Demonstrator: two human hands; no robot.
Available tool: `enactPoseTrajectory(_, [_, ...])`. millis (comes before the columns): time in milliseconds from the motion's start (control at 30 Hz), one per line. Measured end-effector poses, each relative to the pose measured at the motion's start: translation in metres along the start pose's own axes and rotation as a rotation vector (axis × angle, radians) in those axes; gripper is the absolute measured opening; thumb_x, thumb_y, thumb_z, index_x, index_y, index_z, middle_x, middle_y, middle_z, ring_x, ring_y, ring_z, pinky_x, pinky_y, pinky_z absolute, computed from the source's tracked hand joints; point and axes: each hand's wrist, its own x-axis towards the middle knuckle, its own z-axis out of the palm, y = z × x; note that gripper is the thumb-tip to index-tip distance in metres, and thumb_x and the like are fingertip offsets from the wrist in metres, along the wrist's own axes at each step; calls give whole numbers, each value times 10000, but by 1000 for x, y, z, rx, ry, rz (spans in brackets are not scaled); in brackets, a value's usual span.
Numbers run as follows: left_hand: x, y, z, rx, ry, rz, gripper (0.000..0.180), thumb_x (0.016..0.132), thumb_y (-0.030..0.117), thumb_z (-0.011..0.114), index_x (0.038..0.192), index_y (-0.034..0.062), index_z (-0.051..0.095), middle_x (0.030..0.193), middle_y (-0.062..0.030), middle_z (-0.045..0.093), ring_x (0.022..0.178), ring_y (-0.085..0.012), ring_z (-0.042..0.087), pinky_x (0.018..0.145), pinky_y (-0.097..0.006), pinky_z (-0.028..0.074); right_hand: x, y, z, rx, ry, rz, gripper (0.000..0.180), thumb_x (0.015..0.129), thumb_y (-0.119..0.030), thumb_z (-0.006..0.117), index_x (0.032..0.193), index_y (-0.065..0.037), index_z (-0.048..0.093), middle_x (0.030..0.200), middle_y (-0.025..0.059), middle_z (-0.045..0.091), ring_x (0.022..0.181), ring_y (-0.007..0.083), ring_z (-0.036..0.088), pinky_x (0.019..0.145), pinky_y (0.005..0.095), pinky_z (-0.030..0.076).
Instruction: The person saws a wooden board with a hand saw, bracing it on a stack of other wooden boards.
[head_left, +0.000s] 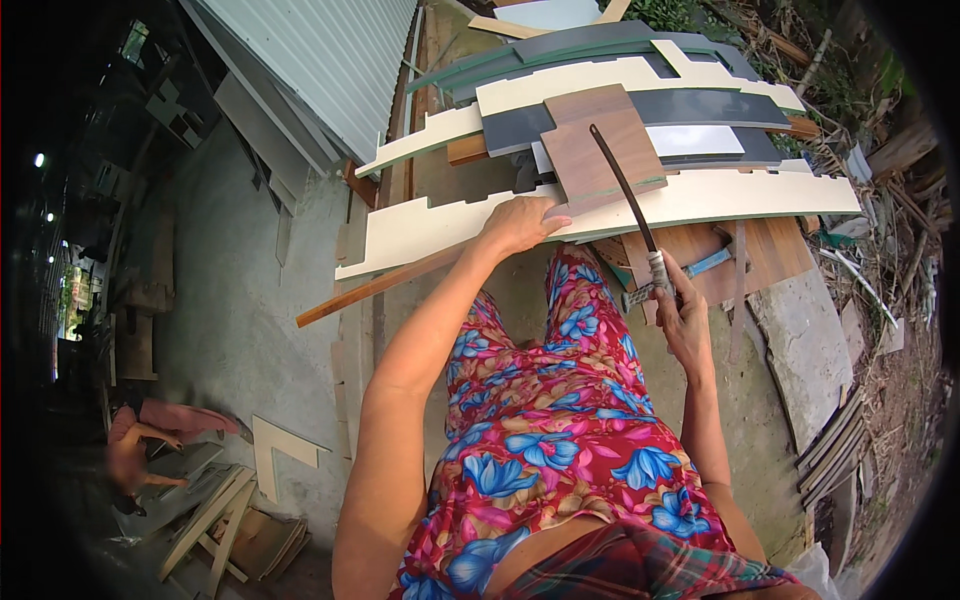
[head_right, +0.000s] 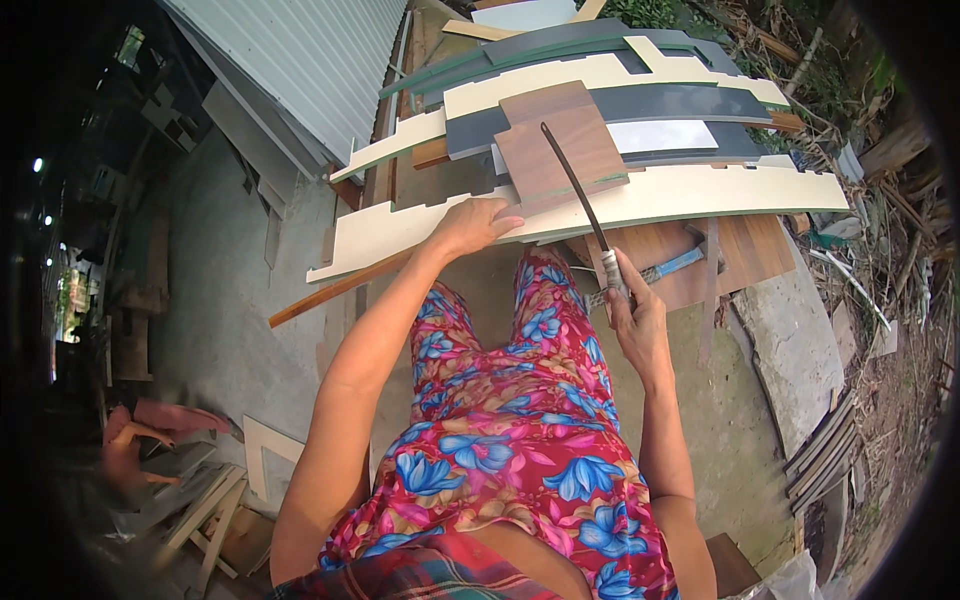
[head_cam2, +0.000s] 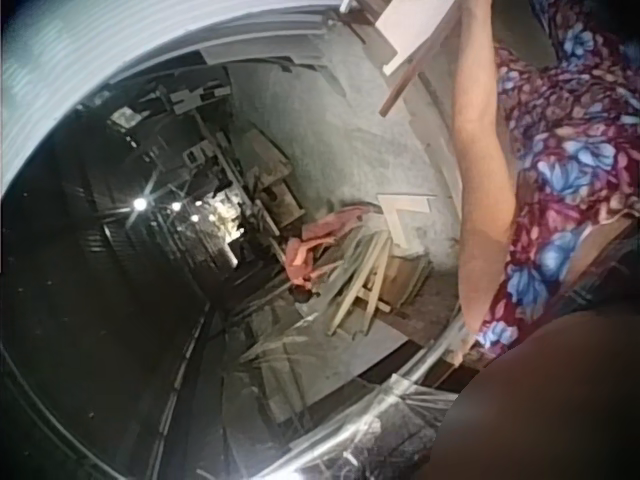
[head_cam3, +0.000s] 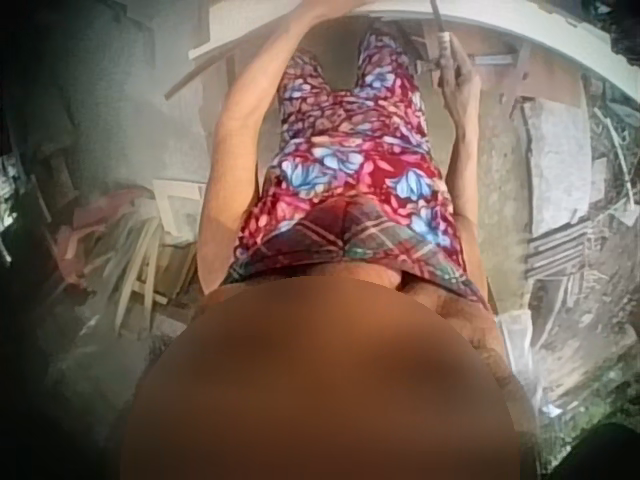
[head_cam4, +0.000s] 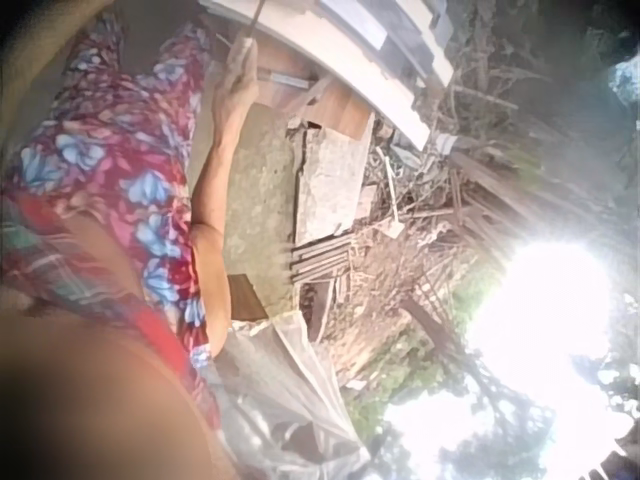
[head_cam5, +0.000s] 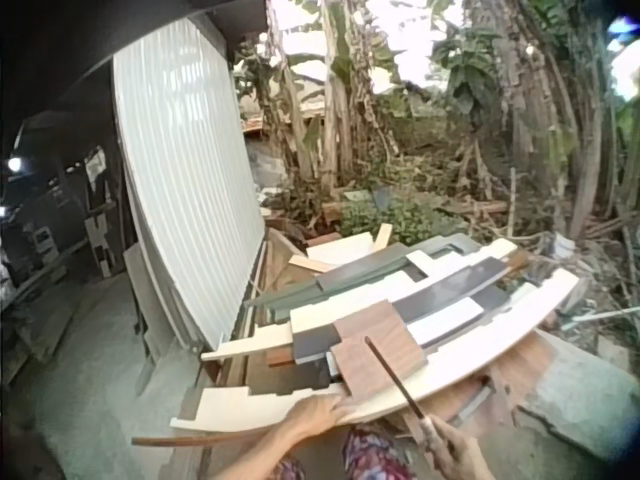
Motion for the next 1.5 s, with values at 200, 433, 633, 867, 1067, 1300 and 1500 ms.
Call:
enactPoseTrajectory(200, [-17, -21, -6, 99, 250, -2, 491, 910, 509, 621, 1006, 30, 669, 879, -224, 696, 884, -417, 666, 782, -506, 508, 1, 2, 13, 26, -42, -15, 529, 943, 21, 540, 1456, -104, 511, 779, -18, 524, 623, 51, 433, 559, 226, 404])
enactPoseTrajectory(433, [-38, -42, -9, 187, 325, -70, 393, 897, 422, 664, 1073, 71, 678, 904, -178, 711, 887, -386, 656, 764, -472, 470, 1, 6, 22, -71, -87, -132, 511, 975, -21, 524, 1478, -101, 478, 824, -9, 575, 607, 38, 444, 535, 210, 397])
enactPoseTrajectory(633, [-51, -52, -10, 213, 396, -102, 352, 855, 368, 719, 1058, 81, 699, 949, -144, 672, 883, -358, 645, 763, -449, 454, -6, -7, 30, -21, -157, -83, 529, 934, 20, 558, 1449, -78, 496, 1280, 173, 647, 1096, 165, 612, 946, 290, 461])
enactPoseTrajectory(867, [-53, -39, 1, 241, 507, -139, 292, 808, 288, 773, 1000, 79, 700, 913, -116, 597, 912, -328, 616, 748, -457, 455, -14, -14, 50, -162, -190, -355, 562, 917, 34, 571, 1457, -99, 489, 983, 183, 631, 813, 243, 585, 789, 327, 491])
enactPoseTrajectory(1067, [-51, -28, 8, 212, 537, -122, 288, 793, 250, 787, 988, 60, 690, 909, -145, 576, 927, -343, 605, 748, -467, 472, -8, -17, 68, -257, -233, -326, 541, 940, -15, 561, 1465, -111, 472, 1084, 243, 644, 921, 391, 653, 830, 413, 515])
enactPoseTrajectory(1300, [-55, -36, 7, 144, 549, -68, 272, 787, 224, 795, 960, 45, 685, 894, -169, 589, 892, -364, 618, 722, -475, 495, 6, -22, 70, -293, -222, -363, 507, 942, -30, 557, 1442, -75, 488, 1164, 271, 632, 1033, 424, 648, 868, 446, 510])
enactPoseTrajectory(1500, [-67, -27, 13, 118, 567, -104, 263, 767, 187, 800, 955, 36, 694, 886, -169, 588, 879, -361, 620, 712, -475, 494, 7, -19, 73, -286, -267, -343, 521, 926, -8, 559, 1438, -68, 490, 1164, 278, 633, 1007, 424, 653, 853, 438, 516])
